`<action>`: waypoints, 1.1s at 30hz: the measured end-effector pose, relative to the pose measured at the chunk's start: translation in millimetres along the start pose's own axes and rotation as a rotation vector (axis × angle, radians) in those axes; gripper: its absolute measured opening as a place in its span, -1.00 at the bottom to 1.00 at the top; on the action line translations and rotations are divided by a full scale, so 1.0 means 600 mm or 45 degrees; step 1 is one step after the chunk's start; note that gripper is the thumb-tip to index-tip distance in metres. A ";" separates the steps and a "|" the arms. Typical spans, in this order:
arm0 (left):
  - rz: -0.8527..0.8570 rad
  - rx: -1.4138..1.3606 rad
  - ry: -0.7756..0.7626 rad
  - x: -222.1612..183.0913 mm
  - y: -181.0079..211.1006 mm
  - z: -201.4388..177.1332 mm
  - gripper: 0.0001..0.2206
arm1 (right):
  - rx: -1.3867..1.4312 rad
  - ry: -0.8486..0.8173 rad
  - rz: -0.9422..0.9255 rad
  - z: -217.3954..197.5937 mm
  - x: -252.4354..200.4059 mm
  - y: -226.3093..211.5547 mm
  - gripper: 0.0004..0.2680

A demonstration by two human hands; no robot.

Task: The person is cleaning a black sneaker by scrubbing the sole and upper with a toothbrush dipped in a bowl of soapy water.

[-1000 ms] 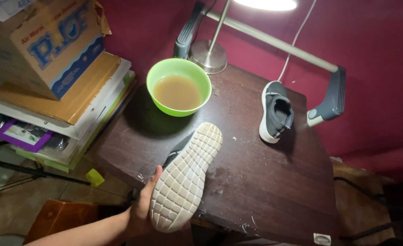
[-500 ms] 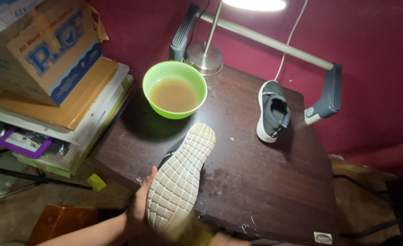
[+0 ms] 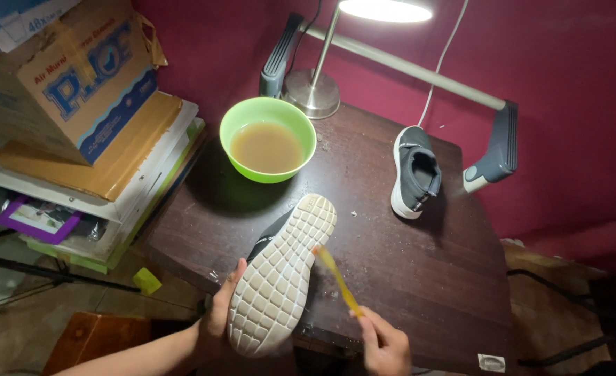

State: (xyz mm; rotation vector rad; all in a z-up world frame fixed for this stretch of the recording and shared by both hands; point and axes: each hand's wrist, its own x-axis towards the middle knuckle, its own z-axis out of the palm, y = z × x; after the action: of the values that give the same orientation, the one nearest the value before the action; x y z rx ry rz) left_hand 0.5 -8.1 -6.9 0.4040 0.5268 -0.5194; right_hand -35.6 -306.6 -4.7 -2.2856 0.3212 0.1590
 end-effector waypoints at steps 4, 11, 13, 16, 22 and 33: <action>-0.052 0.131 0.146 -0.024 0.013 0.033 -0.10 | 0.122 0.008 -0.275 0.068 0.037 -0.037 -0.81; -0.005 0.142 -0.252 -0.015 0.002 0.004 -0.05 | 0.270 -0.073 -0.689 0.043 0.043 -0.021 -0.79; -0.019 0.017 -0.179 0.020 0.000 -0.028 -0.11 | 0.265 -0.160 -0.672 0.040 0.048 -0.012 -0.79; -0.048 -0.022 -0.393 -0.001 -0.010 -0.018 -0.10 | 0.248 -0.301 -0.638 0.032 0.051 0.007 -0.77; -0.175 0.043 -0.441 0.027 -0.016 -0.058 -0.07 | 0.132 -0.009 -0.412 0.046 0.079 0.022 -0.77; -0.261 -0.165 -0.426 0.048 -0.029 -0.091 -0.07 | 0.197 0.129 -0.343 0.032 0.103 0.017 -0.82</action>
State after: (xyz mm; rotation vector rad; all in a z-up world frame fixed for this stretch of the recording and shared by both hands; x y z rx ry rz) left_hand -8.1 -5.9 -70.3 0.1345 0.2770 -0.7301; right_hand 20.8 -310.2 -38.1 -2.1622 0.0720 -0.1159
